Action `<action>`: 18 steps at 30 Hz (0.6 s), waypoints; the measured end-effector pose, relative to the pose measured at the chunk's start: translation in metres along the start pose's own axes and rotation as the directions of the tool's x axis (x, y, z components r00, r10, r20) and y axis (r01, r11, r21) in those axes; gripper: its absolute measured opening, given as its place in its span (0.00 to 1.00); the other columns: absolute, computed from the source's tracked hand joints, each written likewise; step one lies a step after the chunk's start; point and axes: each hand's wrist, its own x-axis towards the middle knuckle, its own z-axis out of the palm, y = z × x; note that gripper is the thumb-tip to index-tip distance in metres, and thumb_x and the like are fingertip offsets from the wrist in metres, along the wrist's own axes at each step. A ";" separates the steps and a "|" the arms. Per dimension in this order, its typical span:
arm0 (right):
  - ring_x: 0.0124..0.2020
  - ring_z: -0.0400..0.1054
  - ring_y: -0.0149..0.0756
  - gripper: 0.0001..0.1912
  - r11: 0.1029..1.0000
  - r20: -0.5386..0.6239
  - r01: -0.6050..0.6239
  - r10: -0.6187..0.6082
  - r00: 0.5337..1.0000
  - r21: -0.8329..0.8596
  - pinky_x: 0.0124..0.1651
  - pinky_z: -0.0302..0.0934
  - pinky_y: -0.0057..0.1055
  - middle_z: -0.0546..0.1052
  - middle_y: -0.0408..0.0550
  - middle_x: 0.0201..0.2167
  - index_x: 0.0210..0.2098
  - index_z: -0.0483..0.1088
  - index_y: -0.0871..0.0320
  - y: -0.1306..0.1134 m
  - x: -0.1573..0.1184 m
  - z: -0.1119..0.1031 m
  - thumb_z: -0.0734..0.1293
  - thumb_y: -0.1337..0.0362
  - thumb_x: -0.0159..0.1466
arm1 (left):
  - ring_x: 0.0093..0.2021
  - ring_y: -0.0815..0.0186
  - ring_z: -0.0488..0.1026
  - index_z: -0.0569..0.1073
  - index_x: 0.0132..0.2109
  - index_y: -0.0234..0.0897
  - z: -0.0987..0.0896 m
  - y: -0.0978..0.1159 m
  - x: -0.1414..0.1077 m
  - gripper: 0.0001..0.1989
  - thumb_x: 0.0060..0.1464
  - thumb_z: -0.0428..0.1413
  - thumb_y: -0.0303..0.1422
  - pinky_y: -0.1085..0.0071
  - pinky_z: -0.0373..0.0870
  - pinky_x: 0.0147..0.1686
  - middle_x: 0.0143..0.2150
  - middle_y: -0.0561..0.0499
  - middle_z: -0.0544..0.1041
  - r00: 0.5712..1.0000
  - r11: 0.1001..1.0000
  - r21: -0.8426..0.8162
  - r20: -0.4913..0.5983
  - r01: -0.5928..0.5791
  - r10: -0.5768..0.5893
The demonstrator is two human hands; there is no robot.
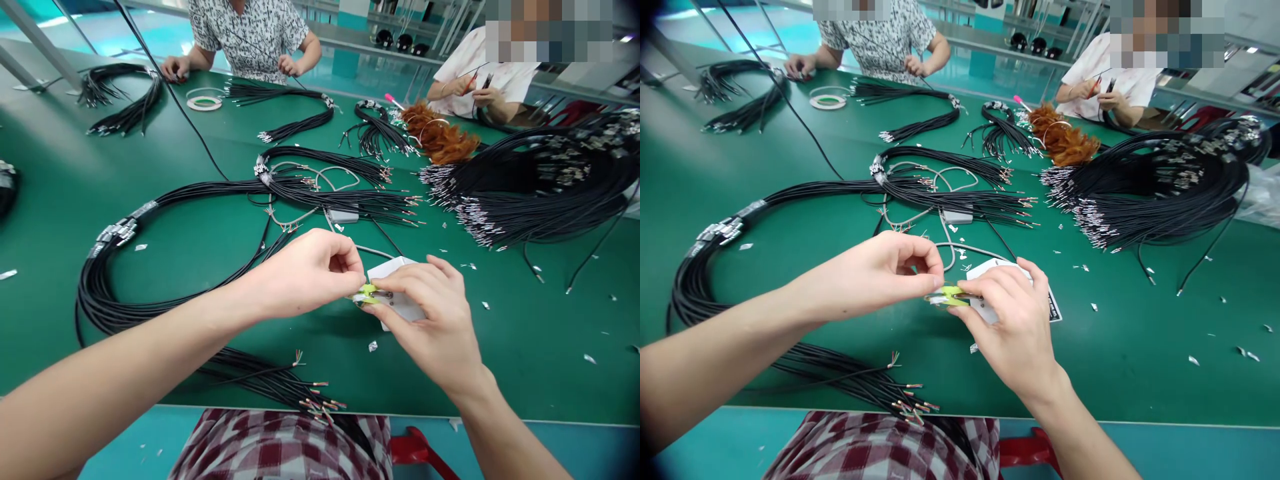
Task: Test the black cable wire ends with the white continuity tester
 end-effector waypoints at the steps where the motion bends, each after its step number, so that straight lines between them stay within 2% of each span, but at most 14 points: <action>1: 0.39 0.73 0.39 0.07 1.000 0.000 0.002 -0.002 1.000 -0.001 0.60 0.49 0.47 0.80 0.41 0.35 0.37 0.73 0.50 0.000 0.000 0.001 0.72 0.60 0.60 | 0.22 0.71 0.66 0.73 0.27 0.35 0.000 -0.002 0.000 0.05 0.48 0.55 0.28 0.78 0.60 0.19 0.22 0.56 0.72 1.000 1.000 -0.013 0.004 0.005 -0.005; 4: 0.40 0.73 0.39 0.07 1.000 -0.001 0.002 -0.002 1.000 -0.001 0.60 0.49 0.46 0.80 0.41 0.35 0.38 0.73 0.51 0.000 0.000 0.001 0.72 0.60 0.60 | 0.23 0.71 0.68 0.72 0.27 0.35 -0.001 -0.008 0.002 0.05 0.49 0.55 0.29 0.77 0.62 0.21 0.22 0.56 0.72 1.000 0.999 -0.045 0.007 0.025 -0.025; 7: 0.40 0.73 0.38 0.07 1.000 -0.004 -0.018 0.018 1.000 0.006 0.60 0.49 0.46 0.80 0.41 0.35 0.37 0.73 0.51 -0.001 0.000 0.001 0.72 0.61 0.60 | 0.24 0.70 0.70 0.70 0.27 0.35 -0.004 -0.012 0.001 0.06 0.51 0.55 0.28 0.76 0.66 0.24 0.22 0.56 0.72 0.999 0.998 -0.063 -0.043 0.021 -0.024; 9: 0.40 0.73 0.38 0.07 1.000 -0.011 -0.027 0.027 1.000 0.009 0.60 0.49 0.46 0.80 0.41 0.35 0.37 0.73 0.51 -0.001 0.001 -0.001 0.73 0.60 0.59 | 0.25 0.69 0.71 0.71 0.29 0.35 -0.005 -0.014 -0.003 0.05 0.53 0.54 0.27 0.74 0.68 0.26 0.24 0.54 0.74 0.997 0.996 -0.085 -0.078 -0.018 0.011; 11: 0.39 0.73 0.38 0.07 1.000 -0.017 -0.029 0.029 0.999 0.006 0.60 0.50 0.46 0.80 0.40 0.35 0.37 0.73 0.51 -0.001 0.001 -0.001 0.73 0.60 0.59 | 0.28 0.68 0.73 0.73 0.32 0.34 -0.003 -0.016 -0.010 0.06 0.55 0.53 0.27 0.73 0.71 0.29 0.27 0.53 0.76 0.989 0.993 -0.067 -0.119 -0.102 0.094; 14: 0.39 0.73 0.38 0.07 1.000 -0.023 -0.028 0.028 0.999 0.003 0.60 0.50 0.46 0.80 0.40 0.35 0.37 0.73 0.50 0.000 0.001 -0.001 0.72 0.59 0.60 | 0.33 0.66 0.75 0.76 0.36 0.36 0.004 -0.021 -0.023 0.06 0.57 0.54 0.26 0.72 0.72 0.34 0.32 0.52 0.79 0.943 0.966 0.105 -0.214 -0.236 0.254; 18: 0.39 0.73 0.38 0.06 1.000 -0.033 -0.030 0.030 0.999 0.005 0.59 0.50 0.45 0.80 0.39 0.34 0.36 0.73 0.50 0.001 0.001 -0.001 0.72 0.58 0.60 | 0.37 0.66 0.75 0.76 0.39 0.37 0.016 -0.028 -0.033 0.05 0.59 0.55 0.26 0.71 0.73 0.39 0.36 0.51 0.79 0.839 0.860 0.375 -0.287 -0.346 0.463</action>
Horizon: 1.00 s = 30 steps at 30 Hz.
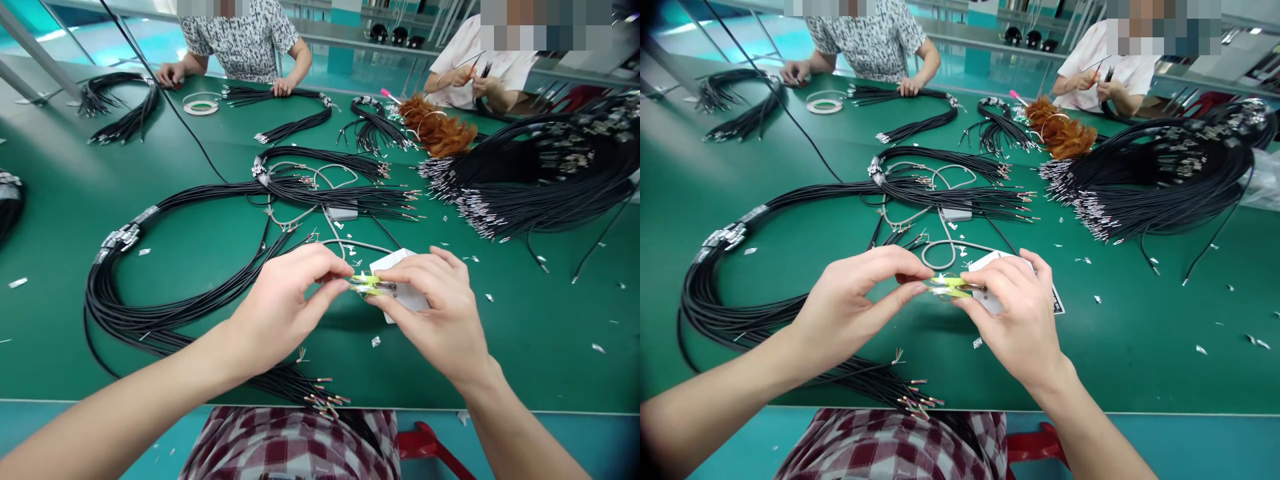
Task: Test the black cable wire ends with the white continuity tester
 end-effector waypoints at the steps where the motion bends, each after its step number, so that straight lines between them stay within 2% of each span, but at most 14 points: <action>1: 0.39 0.73 0.38 0.07 1.000 0.000 -0.002 0.002 1.000 -0.001 0.59 0.50 0.45 0.80 0.39 0.34 0.36 0.73 0.50 0.000 0.000 0.000 0.72 0.58 0.60 | 0.37 0.66 0.75 0.75 0.40 0.37 0.002 0.000 -0.002 0.05 0.60 0.55 0.25 0.71 0.73 0.40 0.36 0.51 0.79 0.999 0.998 0.050 -0.028 -0.045 0.047; 5: 0.39 0.73 0.38 0.07 1.000 -0.001 0.000 0.000 1.000 -0.005 0.60 0.50 0.45 0.80 0.40 0.35 0.36 0.73 0.50 0.000 0.000 0.000 0.72 0.58 0.60 | 0.38 0.66 0.75 0.74 0.40 0.35 0.008 -0.001 -0.005 0.06 0.62 0.52 0.25 0.71 0.73 0.40 0.37 0.49 0.78 0.982 0.960 0.232 -0.060 -0.159 0.177; 10: 0.39 0.73 0.38 0.07 1.000 -0.016 -0.002 0.002 1.000 -0.004 0.59 0.50 0.45 0.80 0.40 0.35 0.36 0.73 0.51 -0.001 0.000 0.001 0.73 0.58 0.59 | 0.36 0.64 0.73 0.72 0.37 0.34 0.007 0.001 -0.004 0.08 0.63 0.50 0.25 0.69 0.72 0.37 0.35 0.47 0.77 0.972 0.909 0.349 0.029 -0.229 0.233; 14: 0.39 0.73 0.38 0.08 1.000 -0.017 -0.006 0.006 1.000 -0.004 0.60 0.49 0.45 0.80 0.40 0.35 0.36 0.73 0.50 0.000 0.000 0.001 0.73 0.58 0.59 | 0.36 0.65 0.72 0.71 0.37 0.35 0.009 -0.001 -0.003 0.07 0.63 0.49 0.24 0.69 0.71 0.37 0.34 0.48 0.75 0.969 0.924 0.300 0.006 -0.237 0.247; 18: 0.39 0.73 0.38 0.08 1.000 -0.019 -0.006 0.006 1.000 -0.005 0.59 0.50 0.44 0.80 0.41 0.36 0.37 0.73 0.51 0.000 0.000 0.001 0.73 0.58 0.59 | 0.37 0.66 0.71 0.71 0.39 0.35 0.010 -0.003 -0.004 0.06 0.63 0.50 0.24 0.70 0.70 0.39 0.36 0.48 0.75 0.979 0.957 0.225 -0.051 -0.181 0.197; 21: 0.39 0.73 0.38 0.08 1.000 -0.016 -0.001 0.001 1.000 -0.005 0.59 0.50 0.44 0.80 0.41 0.36 0.37 0.73 0.51 0.000 0.000 0.000 0.73 0.59 0.59 | 0.39 0.66 0.71 0.72 0.41 0.33 0.011 -0.005 -0.004 0.05 0.63 0.51 0.24 0.71 0.70 0.40 0.38 0.48 0.75 0.986 0.971 0.181 -0.021 -0.157 0.164; 24: 0.39 0.73 0.38 0.09 1.000 -0.018 -0.005 0.005 1.000 -0.002 0.59 0.50 0.44 0.80 0.40 0.36 0.37 0.73 0.51 0.000 0.000 0.000 0.74 0.59 0.59 | 0.38 0.67 0.71 0.73 0.41 0.31 0.010 -0.004 -0.003 0.06 0.63 0.51 0.23 0.72 0.70 0.39 0.37 0.47 0.75 0.982 0.969 0.164 -0.009 -0.183 0.187; 30: 0.39 0.73 0.37 0.09 1.000 -0.016 -0.003 0.003 1.000 0.007 0.59 0.49 0.45 0.80 0.41 0.35 0.36 0.73 0.52 -0.001 0.000 0.000 0.74 0.60 0.58 | 0.35 0.64 0.71 0.74 0.36 0.29 0.005 -0.002 0.002 0.08 0.62 0.51 0.23 0.69 0.69 0.36 0.34 0.45 0.74 0.972 0.947 0.222 0.052 -0.234 0.228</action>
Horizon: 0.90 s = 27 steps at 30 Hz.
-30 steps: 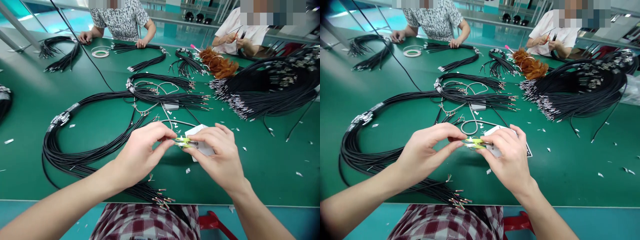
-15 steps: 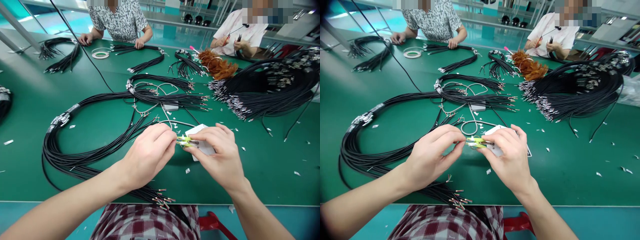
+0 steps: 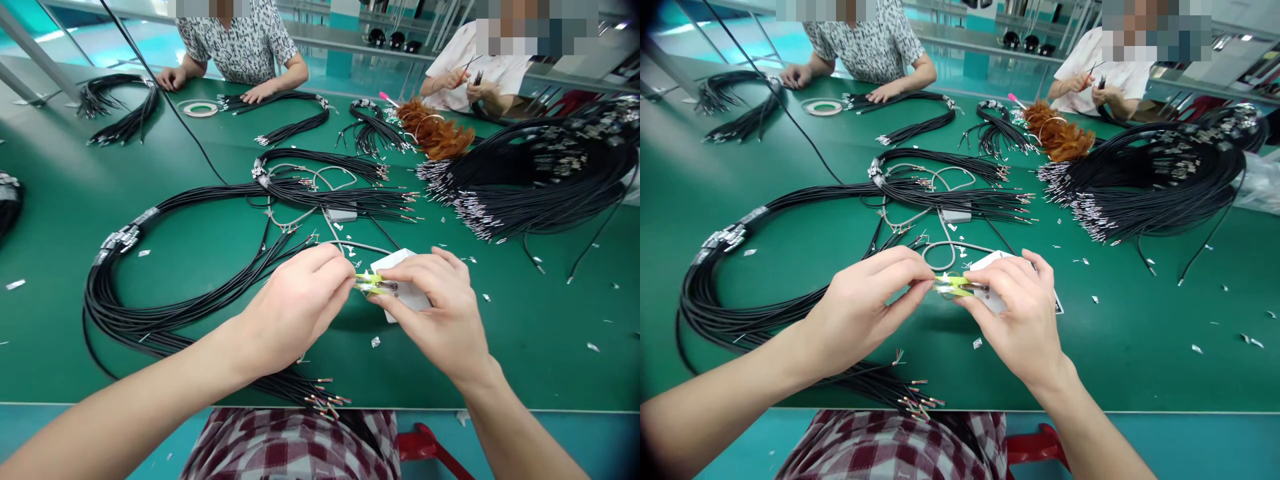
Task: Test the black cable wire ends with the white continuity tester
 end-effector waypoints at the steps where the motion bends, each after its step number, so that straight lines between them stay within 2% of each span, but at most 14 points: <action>1: 0.39 0.73 0.37 0.09 1.000 0.001 0.000 0.000 1.000 0.000 0.59 0.49 0.45 0.80 0.41 0.35 0.36 0.73 0.52 0.000 0.000 0.000 0.74 0.60 0.58 | 0.34 0.64 0.71 0.74 0.35 0.29 0.000 0.000 0.001 0.09 0.62 0.50 0.23 0.69 0.69 0.35 0.33 0.45 0.74 1.000 1.000 0.005 0.009 -0.016 0.016; 4: 0.39 0.73 0.37 0.09 1.000 0.000 0.000 0.000 1.000 0.000 0.60 0.49 0.45 0.80 0.41 0.35 0.36 0.73 0.52 0.000 0.000 0.000 0.74 0.60 0.58 | 0.34 0.63 0.71 0.74 0.34 0.29 0.002 -0.001 0.001 0.10 0.62 0.51 0.23 0.68 0.70 0.34 0.33 0.44 0.75 0.998 0.998 0.008 -0.009 -0.054 0.054; 7: 0.39 0.73 0.38 0.09 1.000 -0.002 0.000 0.000 1.000 0.000 0.59 0.49 0.45 0.80 0.41 0.36 0.37 0.73 0.52 -0.001 0.000 0.000 0.75 0.60 0.58 | 0.34 0.63 0.72 0.74 0.34 0.28 0.007 -0.002 -0.001 0.08 0.61 0.52 0.22 0.68 0.70 0.35 0.34 0.42 0.76 0.994 0.998 0.005 -0.081 -0.067 0.067; 13: 0.39 0.73 0.38 0.09 1.000 0.000 -0.016 0.016 1.000 0.011 0.60 0.49 0.45 0.80 0.40 0.35 0.37 0.73 0.51 -0.001 0.000 0.000 0.75 0.61 0.58 | 0.33 0.65 0.71 0.74 0.33 0.29 0.015 0.001 -0.005 0.08 0.59 0.53 0.20 0.70 0.70 0.34 0.32 0.44 0.75 0.980 0.999 -0.010 -0.197 -0.043 0.040; 21: 0.39 0.72 0.38 0.09 1.000 0.001 -0.018 0.018 1.000 0.018 0.60 0.48 0.45 0.80 0.40 0.35 0.36 0.73 0.51 -0.001 0.000 0.001 0.74 0.61 0.58 | 0.33 0.68 0.70 0.72 0.34 0.31 0.018 0.004 -0.004 0.07 0.58 0.53 0.19 0.73 0.68 0.35 0.32 0.47 0.73 0.971 0.997 -0.073 -0.235 0.023 -0.040; 27: 0.39 0.72 0.37 0.09 1.000 0.001 -0.020 0.020 1.000 0.014 0.60 0.49 0.45 0.79 0.39 0.34 0.36 0.72 0.51 0.000 0.000 0.002 0.75 0.61 0.58 | 0.33 0.68 0.69 0.72 0.35 0.31 0.018 0.002 -0.006 0.07 0.60 0.51 0.20 0.73 0.68 0.35 0.33 0.48 0.72 0.975 0.989 -0.133 -0.203 0.067 -0.093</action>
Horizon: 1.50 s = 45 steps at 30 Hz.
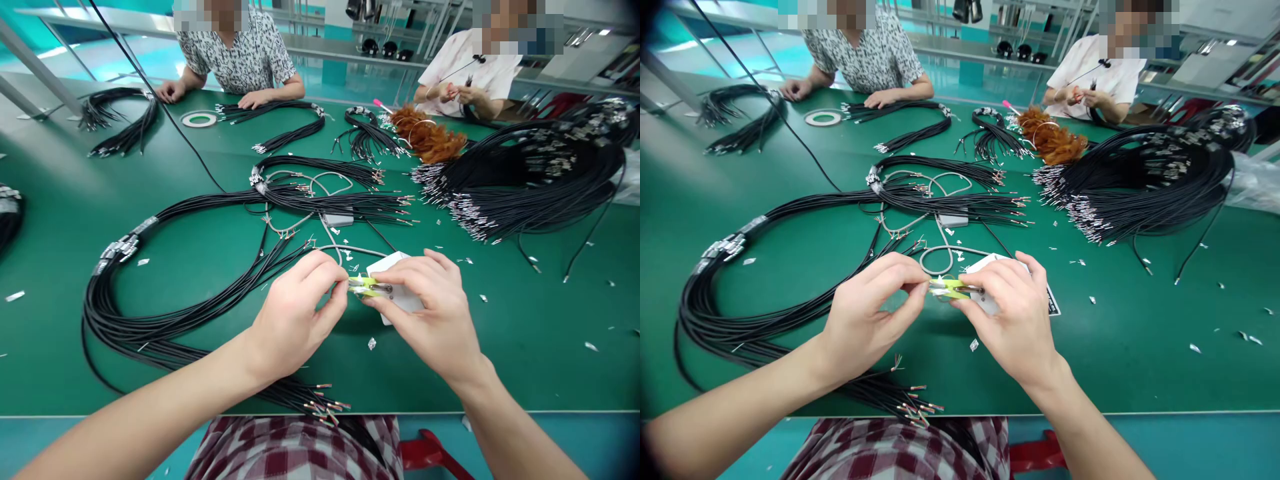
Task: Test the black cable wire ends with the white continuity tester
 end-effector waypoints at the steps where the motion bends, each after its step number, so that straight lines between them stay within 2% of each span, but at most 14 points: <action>1: 0.39 0.72 0.37 0.09 1.000 0.001 0.001 -0.001 1.000 -0.001 0.60 0.49 0.45 0.79 0.39 0.34 0.36 0.72 0.51 0.000 0.000 0.000 0.75 0.61 0.58 | 0.34 0.68 0.69 0.72 0.36 0.31 0.000 -0.001 0.000 0.07 0.61 0.51 0.21 0.73 0.68 0.35 0.34 0.48 0.72 1.000 1.000 0.007 0.015 0.003 -0.003; 7: 0.39 0.72 0.37 0.10 1.000 0.029 0.009 -0.010 1.000 0.010 0.60 0.48 0.45 0.79 0.40 0.35 0.37 0.72 0.51 -0.001 0.000 -0.001 0.75 0.63 0.58 | 0.36 0.66 0.71 0.74 0.40 0.32 -0.005 -0.007 0.004 0.07 0.62 0.51 0.23 0.71 0.69 0.37 0.36 0.47 0.75 0.993 0.997 0.036 0.091 0.070 -0.073; 10: 0.39 0.72 0.37 0.09 1.000 0.027 0.005 -0.006 1.000 0.014 0.60 0.48 0.45 0.79 0.40 0.35 0.37 0.72 0.51 -0.002 0.000 0.000 0.74 0.62 0.58 | 0.38 0.67 0.72 0.75 0.41 0.32 -0.010 -0.006 0.005 0.07 0.62 0.51 0.23 0.71 0.69 0.39 0.37 0.47 0.76 0.993 0.996 -0.020 0.090 0.084 -0.082; 15: 0.39 0.72 0.37 0.08 1.000 0.033 0.000 -0.001 0.999 0.015 0.60 0.48 0.46 0.79 0.40 0.34 0.37 0.72 0.51 0.000 -0.001 0.000 0.73 0.62 0.59 | 0.36 0.67 0.74 0.76 0.40 0.36 -0.014 -0.003 0.003 0.05 0.60 0.55 0.25 0.73 0.71 0.38 0.36 0.51 0.78 0.972 0.966 -0.148 0.137 0.211 -0.192; 21: 0.39 0.73 0.37 0.07 1.000 0.041 -0.001 0.000 0.999 0.023 0.60 0.49 0.46 0.80 0.40 0.35 0.38 0.72 0.51 -0.001 -0.001 0.000 0.72 0.61 0.60 | 0.34 0.66 0.74 0.77 0.36 0.35 -0.012 -0.004 0.007 0.06 0.58 0.56 0.24 0.71 0.71 0.36 0.33 0.49 0.78 0.971 0.942 -0.243 0.126 0.231 -0.205; 23: 0.39 0.72 0.37 0.07 1.000 0.043 -0.004 0.002 0.999 0.030 0.60 0.49 0.46 0.80 0.40 0.35 0.37 0.72 0.51 -0.001 -0.002 0.000 0.72 0.61 0.60 | 0.32 0.66 0.74 0.76 0.34 0.35 -0.010 -0.005 0.008 0.06 0.57 0.56 0.25 0.71 0.71 0.34 0.31 0.50 0.77 0.932 0.867 -0.347 0.189 0.358 -0.309; 26: 0.39 0.72 0.37 0.08 0.999 0.053 -0.014 0.012 0.999 0.040 0.60 0.48 0.46 0.79 0.40 0.35 0.37 0.72 0.51 -0.003 -0.003 0.000 0.73 0.63 0.59 | 0.27 0.68 0.73 0.76 0.32 0.34 -0.007 -0.007 0.010 0.04 0.56 0.57 0.27 0.72 0.72 0.30 0.28 0.51 0.76 0.811 0.621 -0.522 0.370 0.585 -0.453; 28: 0.39 0.72 0.36 0.09 0.999 0.052 -0.017 0.015 0.999 0.043 0.60 0.47 0.46 0.79 0.40 0.35 0.37 0.72 0.51 -0.003 -0.003 0.000 0.74 0.64 0.58 | 0.27 0.69 0.72 0.76 0.32 0.34 -0.007 -0.008 0.011 0.04 0.55 0.58 0.29 0.73 0.72 0.29 0.27 0.52 0.76 0.764 0.525 -0.558 0.425 0.643 -0.485; 29: 0.39 0.72 0.36 0.09 0.999 0.049 -0.016 0.014 0.999 0.045 0.61 0.47 0.46 0.79 0.40 0.35 0.37 0.72 0.51 -0.004 -0.003 0.000 0.74 0.64 0.58 | 0.27 0.69 0.72 0.76 0.33 0.34 -0.008 -0.007 0.012 0.05 0.55 0.58 0.30 0.73 0.72 0.30 0.28 0.52 0.76 0.766 0.529 -0.558 0.408 0.639 -0.496; 31: 0.39 0.72 0.36 0.09 0.999 0.046 -0.011 0.009 0.999 0.047 0.61 0.47 0.46 0.79 0.40 0.35 0.37 0.72 0.51 -0.004 -0.003 0.000 0.74 0.64 0.58 | 0.29 0.68 0.72 0.77 0.34 0.34 -0.013 -0.005 0.016 0.06 0.57 0.57 0.31 0.72 0.71 0.31 0.29 0.51 0.76 0.798 0.604 -0.525 0.342 0.600 -0.496; 35: 0.38 0.72 0.36 0.08 0.999 0.047 -0.008 0.006 0.999 0.046 0.61 0.47 0.46 0.79 0.40 0.34 0.37 0.72 0.51 -0.004 -0.002 0.001 0.74 0.62 0.59 | 0.30 0.67 0.71 0.76 0.32 0.35 -0.020 0.003 0.023 0.03 0.54 0.59 0.27 0.72 0.69 0.30 0.29 0.52 0.77 0.864 0.793 -0.358 0.307 0.493 -0.399; 38: 0.38 0.72 0.37 0.07 0.999 0.050 -0.013 0.011 0.999 0.045 0.61 0.46 0.46 0.79 0.40 0.34 0.37 0.72 0.51 -0.005 -0.001 0.001 0.73 0.62 0.59 | 0.31 0.68 0.70 0.74 0.31 0.36 -0.018 0.008 0.021 0.06 0.53 0.58 0.23 0.72 0.67 0.30 0.29 0.54 0.75 0.918 0.895 -0.241 0.230 0.376 -0.324; 42: 0.38 0.72 0.36 0.07 0.999 0.048 -0.007 0.005 0.999 0.049 0.60 0.47 0.46 0.79 0.40 0.33 0.37 0.72 0.51 -0.006 0.000 0.001 0.73 0.62 0.60 | 0.33 0.69 0.70 0.73 0.34 0.36 -0.012 0.009 0.014 0.07 0.57 0.55 0.20 0.73 0.68 0.34 0.34 0.52 0.72 0.980 0.973 -0.155 0.124 0.173 -0.155; 45: 0.39 0.72 0.37 0.06 0.999 0.046 -0.011 0.009 0.999 0.041 0.61 0.47 0.46 0.79 0.40 0.33 0.37 0.72 0.51 -0.006 0.000 0.002 0.72 0.61 0.61 | 0.34 0.69 0.69 0.72 0.36 0.35 -0.009 0.008 0.009 0.07 0.59 0.52 0.20 0.73 0.68 0.35 0.35 0.50 0.72 0.993 0.995 -0.084 0.107 0.053 -0.044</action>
